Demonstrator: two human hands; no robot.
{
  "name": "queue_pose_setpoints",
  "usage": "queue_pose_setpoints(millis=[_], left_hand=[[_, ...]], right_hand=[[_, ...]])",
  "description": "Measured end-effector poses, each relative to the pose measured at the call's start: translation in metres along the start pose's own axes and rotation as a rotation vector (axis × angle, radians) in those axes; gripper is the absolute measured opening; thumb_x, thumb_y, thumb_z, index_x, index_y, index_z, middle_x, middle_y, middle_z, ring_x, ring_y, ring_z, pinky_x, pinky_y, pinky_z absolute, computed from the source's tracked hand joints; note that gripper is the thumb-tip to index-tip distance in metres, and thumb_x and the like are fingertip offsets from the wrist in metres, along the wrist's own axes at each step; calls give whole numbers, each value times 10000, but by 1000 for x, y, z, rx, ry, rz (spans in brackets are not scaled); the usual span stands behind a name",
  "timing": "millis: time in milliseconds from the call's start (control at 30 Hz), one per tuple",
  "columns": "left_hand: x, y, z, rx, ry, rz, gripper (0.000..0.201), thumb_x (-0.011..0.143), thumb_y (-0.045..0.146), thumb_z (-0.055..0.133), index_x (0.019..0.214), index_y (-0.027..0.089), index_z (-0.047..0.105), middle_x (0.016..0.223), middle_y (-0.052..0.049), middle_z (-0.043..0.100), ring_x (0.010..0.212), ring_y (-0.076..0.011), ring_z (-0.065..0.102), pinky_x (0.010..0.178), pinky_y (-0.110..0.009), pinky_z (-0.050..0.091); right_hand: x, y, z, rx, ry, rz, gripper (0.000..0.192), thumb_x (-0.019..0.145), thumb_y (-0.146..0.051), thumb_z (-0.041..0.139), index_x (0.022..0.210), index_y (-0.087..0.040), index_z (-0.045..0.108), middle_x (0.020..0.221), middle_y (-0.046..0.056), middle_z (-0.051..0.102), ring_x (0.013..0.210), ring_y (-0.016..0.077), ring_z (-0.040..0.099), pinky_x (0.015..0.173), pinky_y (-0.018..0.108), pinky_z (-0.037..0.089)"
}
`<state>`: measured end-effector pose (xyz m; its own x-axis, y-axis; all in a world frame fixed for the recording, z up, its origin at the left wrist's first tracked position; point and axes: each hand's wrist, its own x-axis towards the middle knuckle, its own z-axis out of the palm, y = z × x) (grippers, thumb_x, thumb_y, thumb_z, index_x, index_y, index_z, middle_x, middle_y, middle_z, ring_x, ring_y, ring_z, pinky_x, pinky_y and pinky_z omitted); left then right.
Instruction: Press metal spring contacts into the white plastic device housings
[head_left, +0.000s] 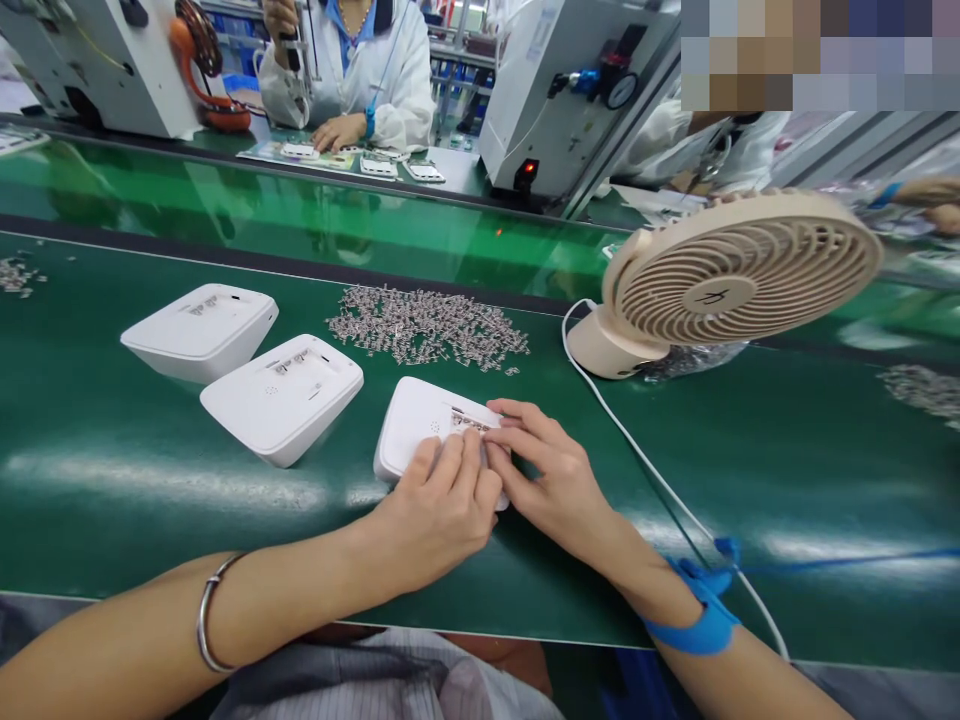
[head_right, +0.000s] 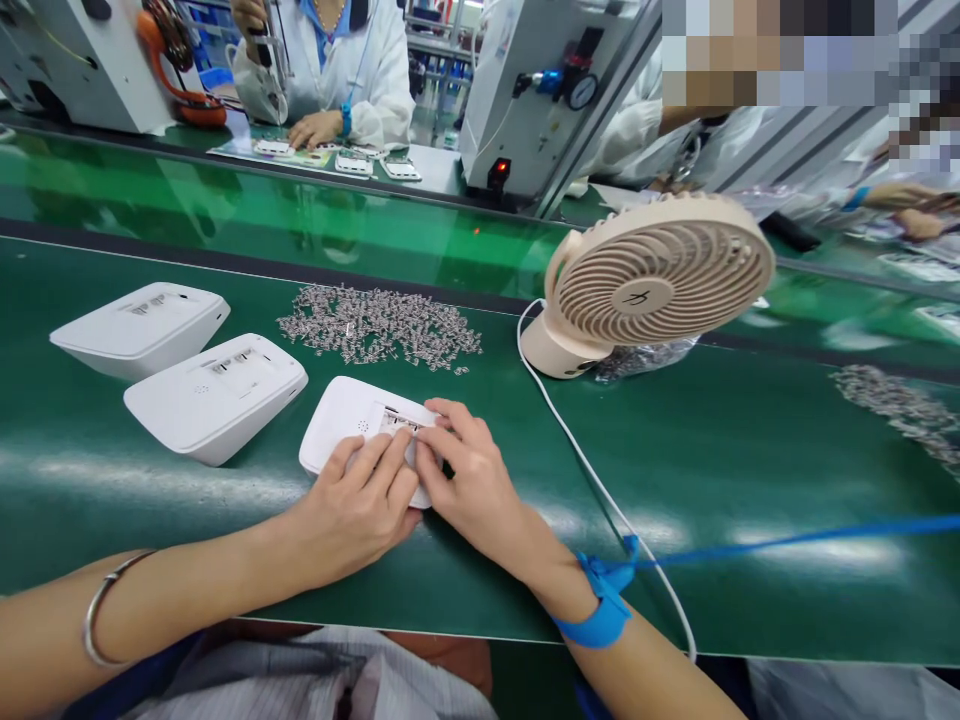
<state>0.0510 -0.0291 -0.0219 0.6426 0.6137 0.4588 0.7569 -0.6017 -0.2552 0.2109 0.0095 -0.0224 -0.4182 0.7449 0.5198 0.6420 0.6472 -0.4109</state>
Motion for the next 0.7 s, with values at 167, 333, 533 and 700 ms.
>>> queue_pose_setpoints(millis=[167,333,533,700], left_hand=[[0,-1,-1,0,-19,6,327,916,287,385,1099,92,573,1179,-112,570,1004,-210,533,891,-356,368],[0,0,-4,38,-31,36,297,905,282,411,1045,84,583,1126,-126,584,920,-201,552,842,-329,382],[9,-9,-11,233,-129,-164,224,880,189,444,814,44,602,775,-161,601,722,-230,572,576,-288,381],[18,-36,-7,217,-355,-438,208,849,91,412,770,18,590,684,-169,565,661,-265,564,555,-313,391]], right_hand=[[7,10,10,149,54,349,126,732,-253,514,833,-184,547,848,48,572,736,188,544,655,332,459],[11,9,11,258,-5,394,135,737,-298,503,791,-185,554,755,15,551,666,159,504,639,305,436],[14,16,13,366,93,547,279,752,-414,554,865,-160,571,841,57,576,642,153,524,615,304,460],[14,21,10,327,82,527,256,767,-409,546,819,-161,580,786,46,564,596,143,518,597,301,473]])
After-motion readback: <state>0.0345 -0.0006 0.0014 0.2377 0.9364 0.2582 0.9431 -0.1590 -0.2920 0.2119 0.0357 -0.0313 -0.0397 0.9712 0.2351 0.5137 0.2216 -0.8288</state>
